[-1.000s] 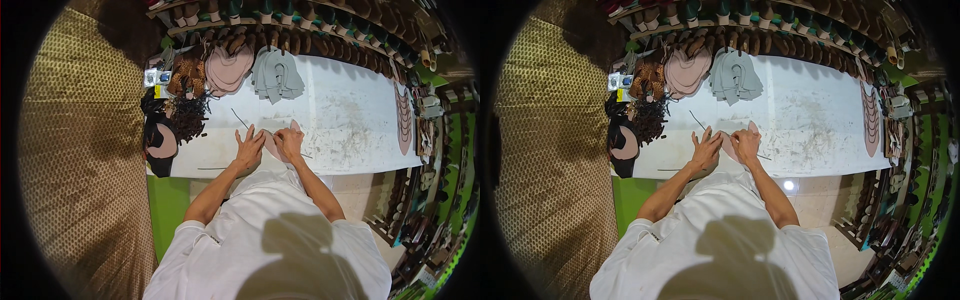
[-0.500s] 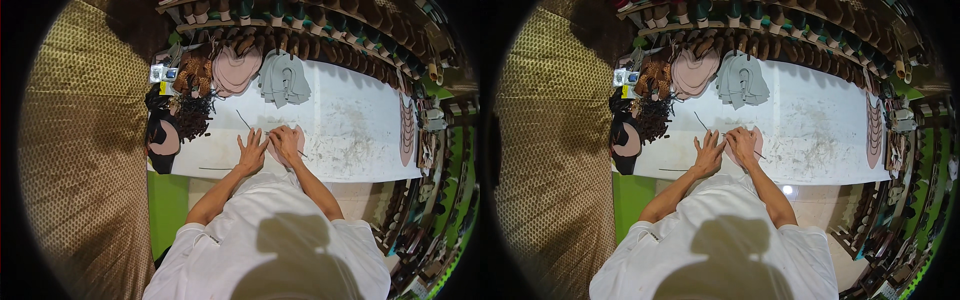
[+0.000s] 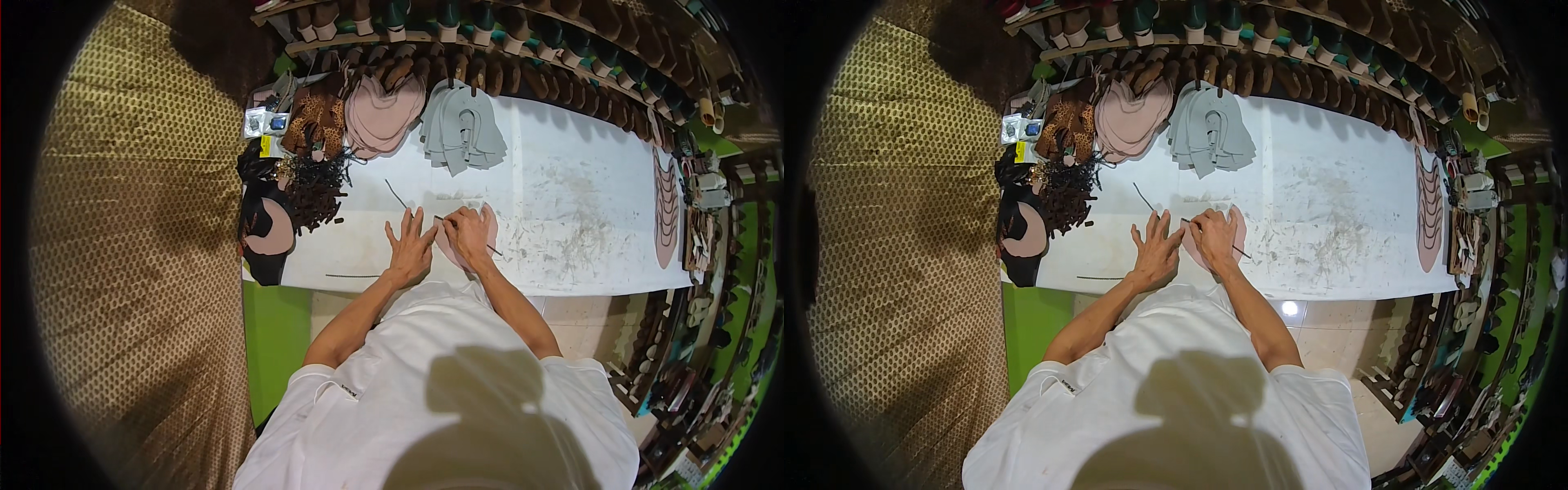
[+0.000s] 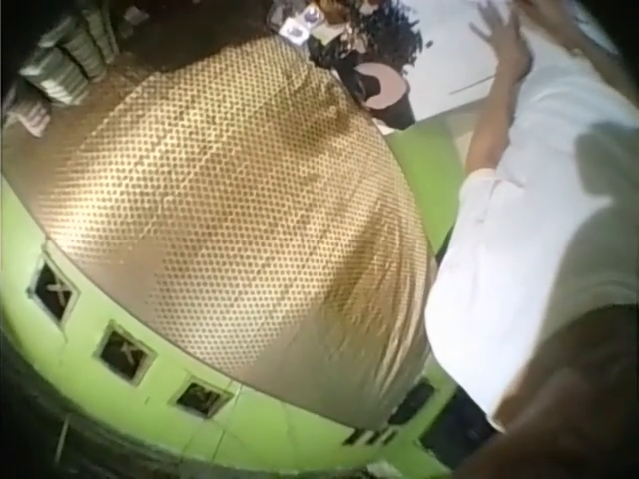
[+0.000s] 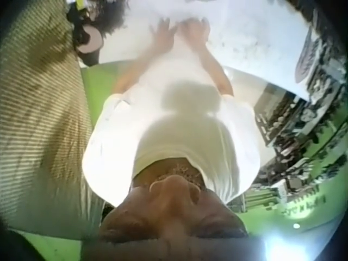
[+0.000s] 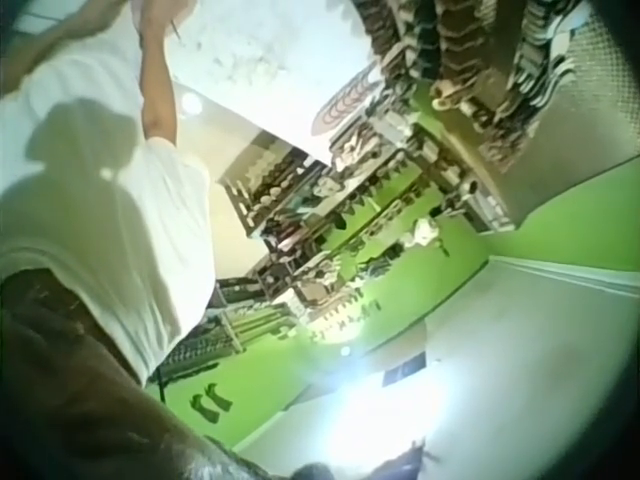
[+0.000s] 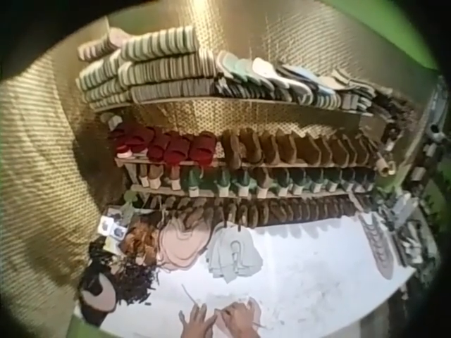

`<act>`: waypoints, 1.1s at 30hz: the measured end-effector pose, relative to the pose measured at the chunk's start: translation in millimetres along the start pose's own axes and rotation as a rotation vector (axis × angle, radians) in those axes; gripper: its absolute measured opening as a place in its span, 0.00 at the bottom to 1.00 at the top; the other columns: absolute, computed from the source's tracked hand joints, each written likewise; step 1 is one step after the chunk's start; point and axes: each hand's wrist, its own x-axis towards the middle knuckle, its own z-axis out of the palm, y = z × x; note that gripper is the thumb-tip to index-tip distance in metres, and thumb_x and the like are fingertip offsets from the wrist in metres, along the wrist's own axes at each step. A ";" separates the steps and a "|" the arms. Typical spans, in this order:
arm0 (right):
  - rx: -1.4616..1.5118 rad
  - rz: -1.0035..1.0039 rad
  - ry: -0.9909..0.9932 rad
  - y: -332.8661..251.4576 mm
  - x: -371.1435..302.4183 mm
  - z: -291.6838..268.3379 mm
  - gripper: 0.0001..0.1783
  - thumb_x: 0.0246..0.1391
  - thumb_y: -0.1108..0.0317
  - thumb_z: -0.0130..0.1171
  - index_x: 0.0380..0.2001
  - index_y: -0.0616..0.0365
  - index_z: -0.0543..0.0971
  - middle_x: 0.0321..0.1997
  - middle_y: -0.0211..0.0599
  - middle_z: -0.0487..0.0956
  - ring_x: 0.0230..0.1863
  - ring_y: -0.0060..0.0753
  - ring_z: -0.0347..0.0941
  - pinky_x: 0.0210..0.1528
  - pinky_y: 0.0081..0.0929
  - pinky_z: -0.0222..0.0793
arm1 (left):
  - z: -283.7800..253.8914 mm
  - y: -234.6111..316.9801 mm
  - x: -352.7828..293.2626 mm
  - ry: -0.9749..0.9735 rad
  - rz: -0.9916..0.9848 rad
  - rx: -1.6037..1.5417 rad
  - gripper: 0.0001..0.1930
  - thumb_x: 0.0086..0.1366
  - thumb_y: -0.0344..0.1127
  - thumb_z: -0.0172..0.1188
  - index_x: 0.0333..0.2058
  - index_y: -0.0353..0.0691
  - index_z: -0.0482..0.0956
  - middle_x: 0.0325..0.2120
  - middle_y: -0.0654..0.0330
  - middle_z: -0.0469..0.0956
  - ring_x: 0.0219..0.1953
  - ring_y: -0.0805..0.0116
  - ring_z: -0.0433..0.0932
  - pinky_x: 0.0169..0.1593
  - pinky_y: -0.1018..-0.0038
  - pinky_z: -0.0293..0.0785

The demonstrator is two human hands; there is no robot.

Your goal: Manually assembling and aligning leather shoe components on an industrial workbench.

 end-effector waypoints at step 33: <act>-0.007 -0.011 0.072 2.5 0.3 3.9 0.07 0.56 0.64 0.65 0.29 0.52 0.89 0.36 0.31 0.85 0.44 0.41 0.79 0.71 0.61 0.50 | 4.0 -18.4 12.7 -0.007 0.036 0.150 0.38 0.58 0.42 0.67 0.69 0.56 0.69 0.79 0.49 0.39 0.79 0.40 0.39 0.65 0.18 0.36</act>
